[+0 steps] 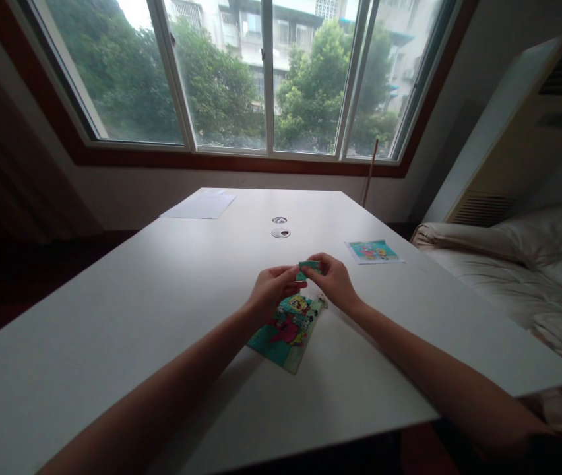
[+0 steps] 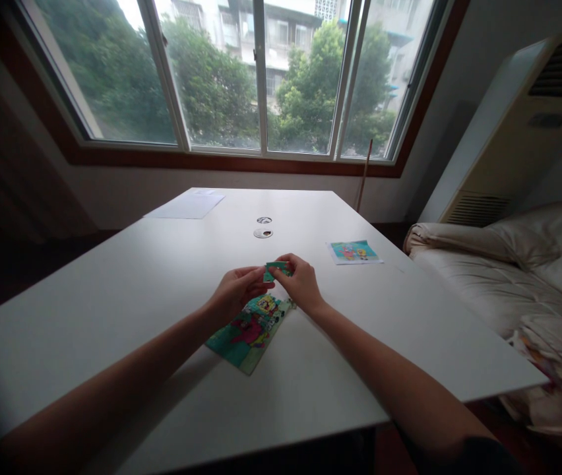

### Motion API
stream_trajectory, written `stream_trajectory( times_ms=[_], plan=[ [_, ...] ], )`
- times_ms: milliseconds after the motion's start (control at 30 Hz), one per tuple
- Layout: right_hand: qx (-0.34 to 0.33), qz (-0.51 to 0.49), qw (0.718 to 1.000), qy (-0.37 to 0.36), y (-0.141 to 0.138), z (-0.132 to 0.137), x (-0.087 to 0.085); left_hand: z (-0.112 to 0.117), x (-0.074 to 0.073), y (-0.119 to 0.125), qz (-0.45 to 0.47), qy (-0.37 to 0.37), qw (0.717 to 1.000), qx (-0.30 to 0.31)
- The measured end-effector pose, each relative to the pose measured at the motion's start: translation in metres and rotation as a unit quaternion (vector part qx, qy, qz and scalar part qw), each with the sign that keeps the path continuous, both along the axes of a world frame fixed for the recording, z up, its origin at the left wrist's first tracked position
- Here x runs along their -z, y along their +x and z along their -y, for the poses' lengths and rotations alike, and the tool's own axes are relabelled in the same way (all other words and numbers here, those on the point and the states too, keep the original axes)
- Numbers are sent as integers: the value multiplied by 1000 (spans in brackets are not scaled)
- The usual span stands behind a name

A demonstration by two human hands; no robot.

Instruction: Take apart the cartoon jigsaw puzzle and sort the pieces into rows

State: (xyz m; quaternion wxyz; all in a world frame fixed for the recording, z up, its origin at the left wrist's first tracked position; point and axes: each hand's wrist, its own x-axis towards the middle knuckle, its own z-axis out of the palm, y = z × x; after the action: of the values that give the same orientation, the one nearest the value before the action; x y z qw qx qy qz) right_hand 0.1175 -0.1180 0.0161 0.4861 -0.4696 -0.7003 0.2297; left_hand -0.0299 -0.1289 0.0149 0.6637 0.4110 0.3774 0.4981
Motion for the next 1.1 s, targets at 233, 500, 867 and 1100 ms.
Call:
stream_trajectory(
  times_ms=[233, 500, 867, 1100],
  plan=[
    [-42, 0, 998, -35, 1, -5, 3, 1, 1, 1, 3, -10, 1000, -19],
    [-109, -184, 963, -164, 0, -15, 8, -8, 2, 4, -4, -19, 998, -63],
    [-69, -119, 974, -178, 3, -32, 12, -38, 14, -8, -149, 125, 976, -98],
    [-21, -119, 966, -227, 3, -36, 10, -43, 16, -12, -270, 212, 933, -111]
  ],
)
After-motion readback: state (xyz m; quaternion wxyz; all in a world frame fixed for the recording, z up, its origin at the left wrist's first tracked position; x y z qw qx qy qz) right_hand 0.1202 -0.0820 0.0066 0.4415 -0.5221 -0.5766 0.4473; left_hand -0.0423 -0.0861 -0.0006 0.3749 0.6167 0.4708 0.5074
